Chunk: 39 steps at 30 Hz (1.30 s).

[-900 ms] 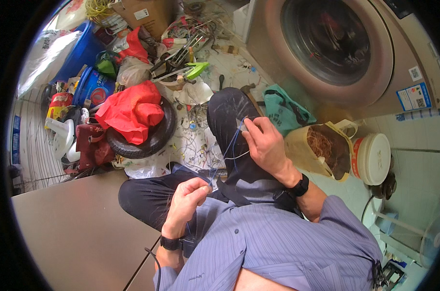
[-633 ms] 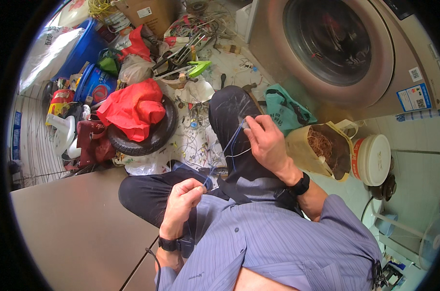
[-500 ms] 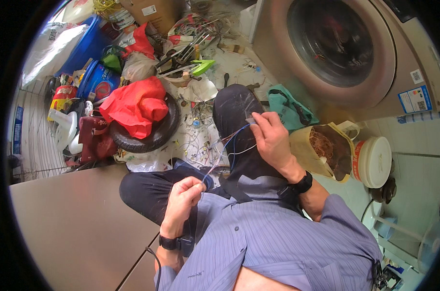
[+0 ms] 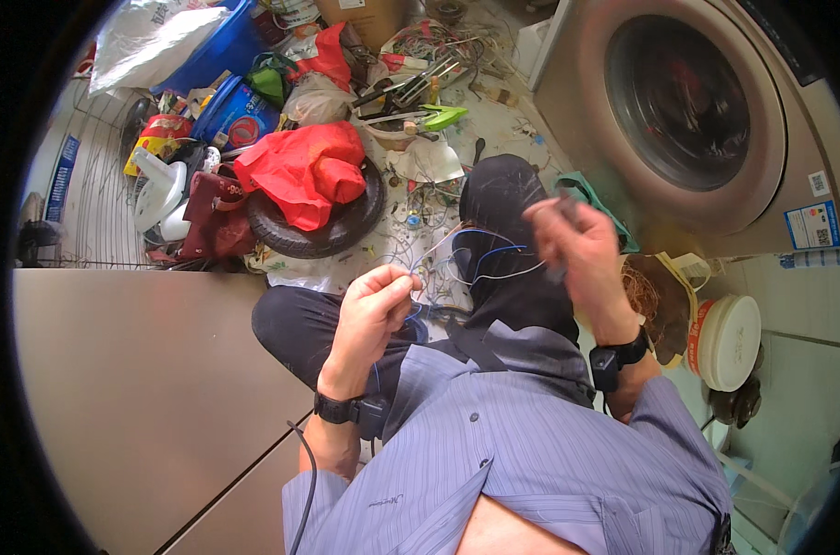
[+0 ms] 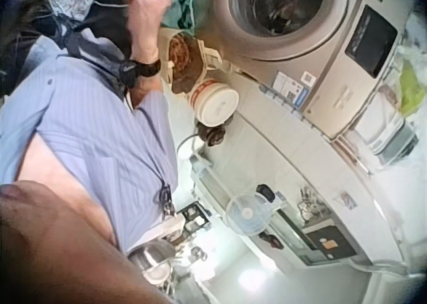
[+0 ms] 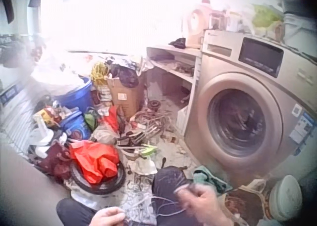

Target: The person sits on the floor and strips the insulation from several wires using a utility knife. They twist the exposed strands together and then wrap the connections with white tape. The person handles multiple wires and a roll of tape throughout the process.

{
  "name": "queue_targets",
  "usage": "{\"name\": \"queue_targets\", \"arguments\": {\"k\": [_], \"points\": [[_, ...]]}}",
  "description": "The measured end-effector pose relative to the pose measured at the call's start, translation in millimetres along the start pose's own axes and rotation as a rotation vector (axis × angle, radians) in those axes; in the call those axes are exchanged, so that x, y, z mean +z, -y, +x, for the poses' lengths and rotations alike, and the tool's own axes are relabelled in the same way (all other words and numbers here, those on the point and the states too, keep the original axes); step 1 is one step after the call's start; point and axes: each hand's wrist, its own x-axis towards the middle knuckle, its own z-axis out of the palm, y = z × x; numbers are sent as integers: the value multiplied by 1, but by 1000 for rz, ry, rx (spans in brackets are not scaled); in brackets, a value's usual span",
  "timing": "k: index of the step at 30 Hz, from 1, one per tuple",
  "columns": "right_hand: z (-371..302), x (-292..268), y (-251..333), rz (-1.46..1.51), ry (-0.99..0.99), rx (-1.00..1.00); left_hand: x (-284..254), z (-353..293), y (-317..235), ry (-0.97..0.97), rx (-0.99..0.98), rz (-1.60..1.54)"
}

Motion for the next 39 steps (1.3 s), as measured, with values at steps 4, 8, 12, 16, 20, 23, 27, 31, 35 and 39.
{"name": "queue_targets", "arguments": {"k": [4,8,12,16,20,23,27,31,35,39], "points": [[-17,51,-40,329,135,444,5,6,-2,24,10,-30],[-12,77,-76,577,72,491,8,7,2,35,-14,-119],[9,83,-87,723,65,396,3,7,12,66,-107,-212],[20,83,-84,607,86,350,-2,8,19,125,-150,-245],[24,81,-77,267,119,276,3,7,21,-42,-117,-100],[24,84,-76,134,168,265,9,10,18,-96,27,160],[22,90,-78,155,222,314,9,20,14,-154,64,242],[21,88,-78,0,189,235,5,26,17,-125,72,226],[19,87,-79,-61,154,179,2,31,21,-125,97,90],[16,91,-82,124,112,205,4,35,27,-141,184,-37]]}}
